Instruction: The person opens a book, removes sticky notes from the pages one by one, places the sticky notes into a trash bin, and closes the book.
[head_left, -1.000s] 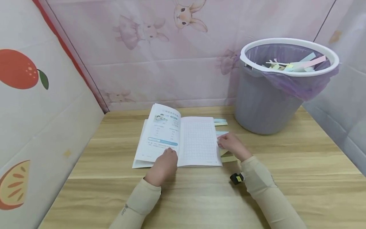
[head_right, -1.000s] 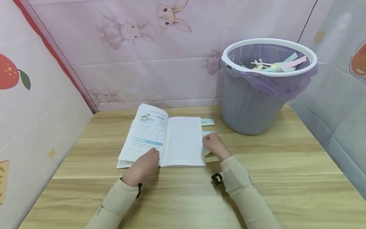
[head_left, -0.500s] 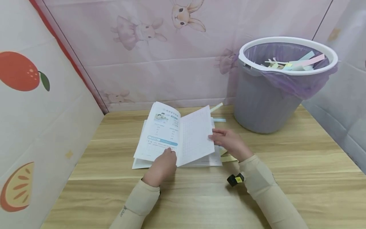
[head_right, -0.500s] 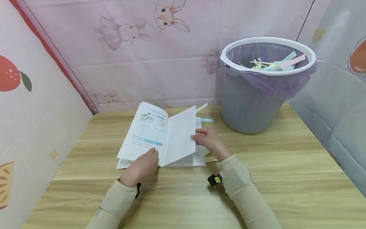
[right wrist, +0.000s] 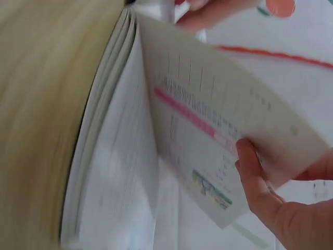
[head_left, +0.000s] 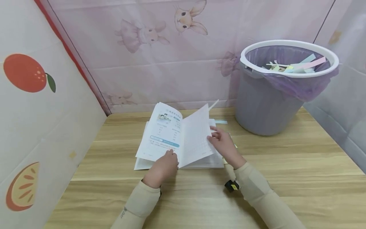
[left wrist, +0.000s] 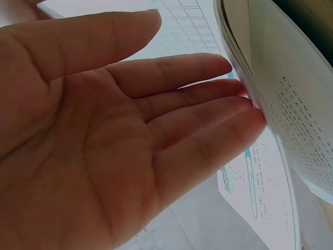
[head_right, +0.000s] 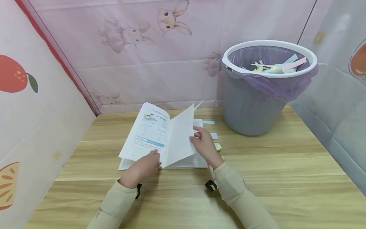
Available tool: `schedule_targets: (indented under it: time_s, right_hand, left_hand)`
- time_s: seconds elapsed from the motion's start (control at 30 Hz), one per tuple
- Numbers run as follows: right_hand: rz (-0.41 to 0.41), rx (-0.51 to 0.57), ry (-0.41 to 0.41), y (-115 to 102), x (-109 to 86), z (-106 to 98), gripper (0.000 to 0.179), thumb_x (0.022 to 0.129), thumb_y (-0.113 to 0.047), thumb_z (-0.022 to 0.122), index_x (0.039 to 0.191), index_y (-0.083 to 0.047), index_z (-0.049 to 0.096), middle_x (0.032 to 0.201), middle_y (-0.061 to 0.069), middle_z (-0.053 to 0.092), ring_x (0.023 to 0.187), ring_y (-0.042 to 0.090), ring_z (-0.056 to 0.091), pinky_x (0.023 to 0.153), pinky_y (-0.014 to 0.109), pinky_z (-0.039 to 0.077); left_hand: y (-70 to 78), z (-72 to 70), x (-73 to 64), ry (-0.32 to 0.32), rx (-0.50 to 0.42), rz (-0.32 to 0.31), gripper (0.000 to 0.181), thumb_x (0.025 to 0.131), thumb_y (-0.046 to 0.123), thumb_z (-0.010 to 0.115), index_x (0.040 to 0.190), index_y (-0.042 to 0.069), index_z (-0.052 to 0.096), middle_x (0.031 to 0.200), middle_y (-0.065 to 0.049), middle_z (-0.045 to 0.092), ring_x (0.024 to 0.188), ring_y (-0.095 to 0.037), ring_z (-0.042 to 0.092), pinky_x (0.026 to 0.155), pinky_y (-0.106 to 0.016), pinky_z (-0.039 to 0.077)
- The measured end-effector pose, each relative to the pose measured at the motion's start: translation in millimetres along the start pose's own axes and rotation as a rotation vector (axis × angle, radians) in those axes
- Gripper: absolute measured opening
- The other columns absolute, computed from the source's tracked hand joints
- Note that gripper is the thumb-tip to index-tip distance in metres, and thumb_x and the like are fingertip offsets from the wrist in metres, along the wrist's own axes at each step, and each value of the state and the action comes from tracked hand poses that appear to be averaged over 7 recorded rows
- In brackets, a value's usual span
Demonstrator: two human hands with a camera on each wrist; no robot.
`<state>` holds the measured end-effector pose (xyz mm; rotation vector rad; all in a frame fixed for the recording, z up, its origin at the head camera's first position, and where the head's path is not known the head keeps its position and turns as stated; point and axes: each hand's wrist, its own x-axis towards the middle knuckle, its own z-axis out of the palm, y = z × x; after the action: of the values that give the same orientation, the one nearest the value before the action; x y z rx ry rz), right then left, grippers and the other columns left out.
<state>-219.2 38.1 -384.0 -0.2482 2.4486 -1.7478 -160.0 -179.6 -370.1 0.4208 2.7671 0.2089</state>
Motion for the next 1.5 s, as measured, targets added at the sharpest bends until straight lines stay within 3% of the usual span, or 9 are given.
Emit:
schedule_targets:
  time_s: [0.13, 0.27, 0.5, 0.67, 0.83, 0.97, 1.1, 1.3, 1.5]
  right_hand:
    - [0.014, -0.039, 0.004, 9, 17.3, -13, 0.065, 0.095, -0.006, 0.055, 0.151, -0.003, 0.023, 0.118, 0.027, 0.057, 0.104, 0.033, 0.058, 0.086, 0.037, 0.049]
    - [-0.01, -0.1, -0.048, 11, 38.9, -22, 0.068, 0.091, -0.001, 0.058, 0.151, -0.001, 0.025, 0.105, 0.022, 0.055, 0.09, 0.027, 0.056, 0.073, 0.028, 0.048]
    - [0.101, -0.156, -0.168, 9, 67.2, -29, 0.079, 0.091, -0.007, 0.063, 0.152, 0.003, 0.012, 0.098, 0.015, 0.055, 0.082, 0.019, 0.055, 0.076, 0.029, 0.049]
    - [0.128, -0.132, -0.213, 12, 72.9, -31, 0.064, 0.092, -0.01, 0.062, 0.146, 0.006, 0.031, 0.102, 0.018, 0.06, 0.081, 0.017, 0.059, 0.079, 0.033, 0.052]
    - [0.112, -0.161, -0.202, 11, 70.3, -30, 0.046, 0.093, -0.016, 0.062, 0.133, 0.004, 0.052, 0.113, 0.021, 0.062, 0.091, 0.023, 0.06, 0.081, 0.035, 0.051]
    - [0.089, -0.271, -0.198, 6, 64.8, -32, 0.024, 0.092, -0.02, 0.063, 0.098, 0.003, 0.066, 0.089, 0.012, 0.061, 0.082, 0.021, 0.054, 0.073, 0.031, 0.045]
    - [0.07, -0.286, -0.238, 0, 53.4, -33, 0.029, 0.093, -0.026, 0.063, 0.075, -0.003, 0.058, 0.074, 0.003, 0.051, 0.072, 0.015, 0.043, 0.067, 0.03, 0.04]
    - [0.01, -0.014, -0.43, -8, 31.6, -16, 0.034, 0.097, -0.026, 0.057, 0.119, 0.0, 0.063, 0.101, 0.008, 0.07, 0.092, 0.016, 0.062, 0.09, 0.041, 0.047]
    - [0.005, 0.13, -0.518, -16, 25.1, 15, 0.05, 0.101, -0.035, 0.049, 0.143, -0.009, 0.045, 0.13, 0.009, 0.06, 0.12, 0.018, 0.052, 0.107, 0.043, 0.035]
  left_hand:
    - [0.8, 1.9, -0.3, -0.009, -0.001, 0.004, 0.034, 0.099, 0.01, 0.052, 0.12, -0.016, 0.054, 0.138, -0.03, 0.045, 0.133, -0.038, 0.04, 0.107, -0.043, 0.036]
    - [2.1, 5.1, -1.1, -0.012, 0.002, 0.003, 0.033, 0.098, 0.01, 0.052, 0.119, -0.016, 0.055, 0.138, -0.03, 0.046, 0.133, -0.038, 0.041, 0.107, -0.042, 0.037]
    - [3.4, 7.4, -3.7, -0.012, -0.017, -0.017, 0.036, 0.099, 0.012, 0.05, 0.123, -0.016, 0.052, 0.14, -0.03, 0.044, 0.133, -0.039, 0.04, 0.107, -0.044, 0.036]
    - [3.7, 6.1, -5.8, 0.004, -0.016, -0.025, 0.037, 0.099, 0.012, 0.05, 0.124, -0.016, 0.052, 0.14, -0.03, 0.044, 0.133, -0.039, 0.04, 0.107, -0.045, 0.037]
    - [2.7, 3.2, -5.5, 0.007, 0.009, -0.029, 0.037, 0.099, 0.012, 0.051, 0.123, -0.016, 0.052, 0.139, -0.03, 0.045, 0.133, -0.038, 0.041, 0.107, -0.044, 0.037]
    - [1.9, 0.4, -7.5, 0.008, 0.016, -0.031, 0.035, 0.099, 0.012, 0.052, 0.121, -0.015, 0.055, 0.138, -0.028, 0.047, 0.132, -0.037, 0.042, 0.106, -0.043, 0.038]
    - [1.9, -3.3, -12.1, 0.03, 0.029, -0.01, 0.03, 0.098, 0.014, 0.056, 0.11, -0.012, 0.061, 0.128, -0.026, 0.055, 0.121, -0.034, 0.053, 0.098, -0.04, 0.047]
    - [7.0, -9.9, -21.6, 0.061, 0.037, 0.017, 0.024, 0.094, 0.018, 0.062, 0.092, -0.006, 0.066, 0.107, -0.019, 0.063, 0.09, -0.027, 0.063, 0.079, -0.039, 0.053]
    - [18.7, -14.5, -36.1, 0.083, 0.072, 0.066, 0.023, 0.093, 0.021, 0.064, 0.088, -0.002, 0.066, 0.105, -0.015, 0.066, 0.083, -0.022, 0.065, 0.07, -0.035, 0.055]
